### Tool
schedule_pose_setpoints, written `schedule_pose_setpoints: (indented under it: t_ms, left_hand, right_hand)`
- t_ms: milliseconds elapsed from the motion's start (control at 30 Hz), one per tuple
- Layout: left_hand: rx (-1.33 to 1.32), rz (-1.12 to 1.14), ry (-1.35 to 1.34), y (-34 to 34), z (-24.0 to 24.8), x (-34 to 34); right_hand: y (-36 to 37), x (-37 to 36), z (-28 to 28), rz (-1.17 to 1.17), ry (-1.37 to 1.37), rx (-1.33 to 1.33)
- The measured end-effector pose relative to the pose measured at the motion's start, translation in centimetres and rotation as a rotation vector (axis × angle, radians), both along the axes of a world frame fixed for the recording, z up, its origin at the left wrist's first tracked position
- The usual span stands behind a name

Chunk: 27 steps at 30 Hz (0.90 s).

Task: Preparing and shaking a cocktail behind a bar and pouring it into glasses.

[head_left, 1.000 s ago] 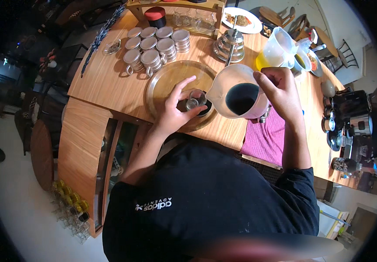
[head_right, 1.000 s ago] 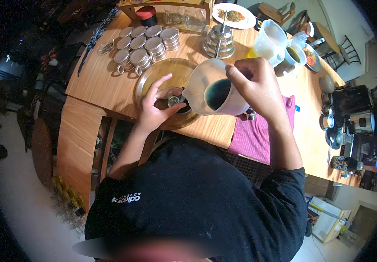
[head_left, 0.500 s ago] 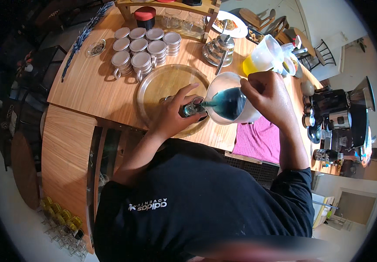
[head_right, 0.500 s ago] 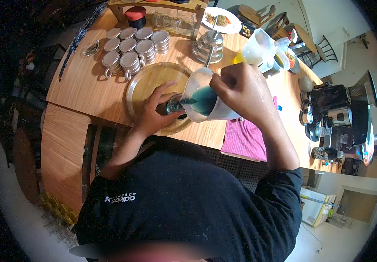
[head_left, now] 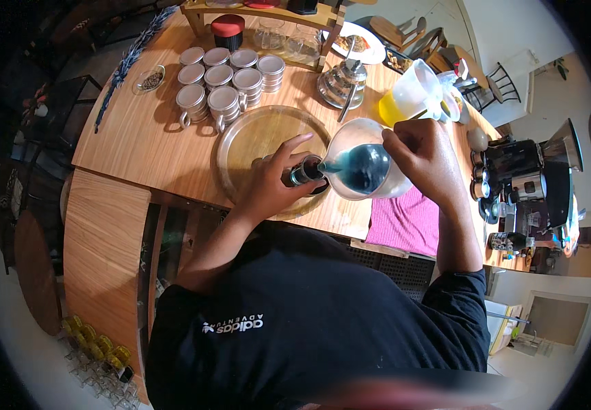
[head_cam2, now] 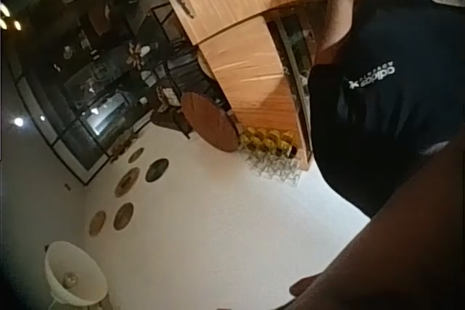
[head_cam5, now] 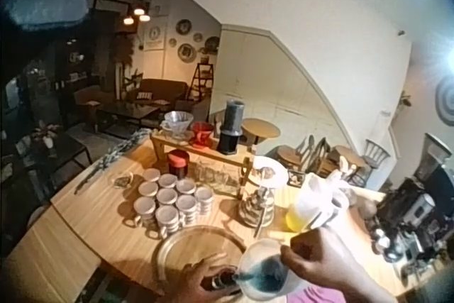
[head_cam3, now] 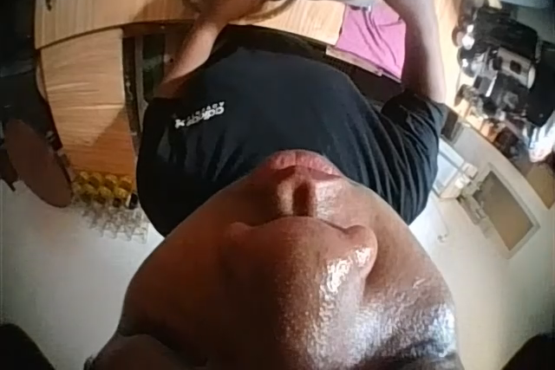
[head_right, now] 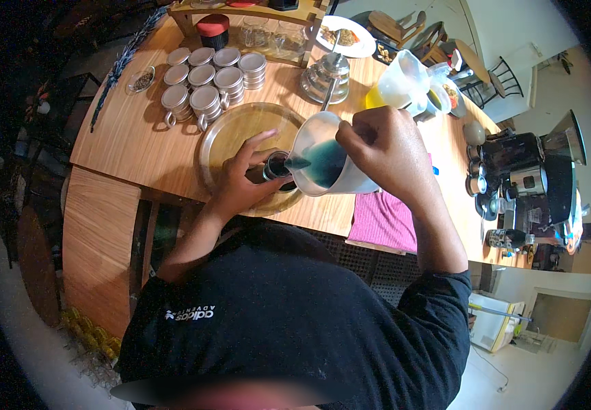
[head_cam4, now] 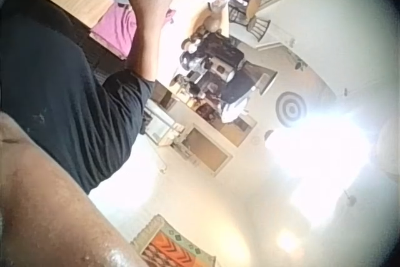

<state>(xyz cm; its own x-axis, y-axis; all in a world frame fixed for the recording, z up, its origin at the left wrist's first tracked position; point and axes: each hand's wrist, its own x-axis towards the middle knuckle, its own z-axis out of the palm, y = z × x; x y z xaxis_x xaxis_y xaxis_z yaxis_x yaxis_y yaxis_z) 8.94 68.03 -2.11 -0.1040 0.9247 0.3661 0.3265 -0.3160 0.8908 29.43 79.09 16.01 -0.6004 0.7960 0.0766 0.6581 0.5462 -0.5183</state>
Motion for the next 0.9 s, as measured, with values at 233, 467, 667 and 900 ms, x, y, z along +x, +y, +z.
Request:
schedule_pose_setpoints:
  t_ms: [233, 467, 667, 900]
  left_hand:
    - [0.036, -0.005, -0.007, 0.0, -0.2, -0.1]
    - [0.072, 0.051, -0.055, 0.2, -0.1, 0.1]
    - [0.045, 0.028, -0.076, 0.4, -0.3, 0.0]
    - [-0.008, -0.007, -0.039, 0.3, 0.6, -0.3]
  right_hand:
    - [0.2, 0.1, -0.3, -0.001, 0.054, 0.012]
    - [0.3, 0.2, 0.1, 0.003, 0.013, -0.001]
    - [0.4, 0.0, 0.1, 0.001, 0.032, 0.019]
    - [0.9, 0.4, -0.5, 0.015, 0.107, 0.036]
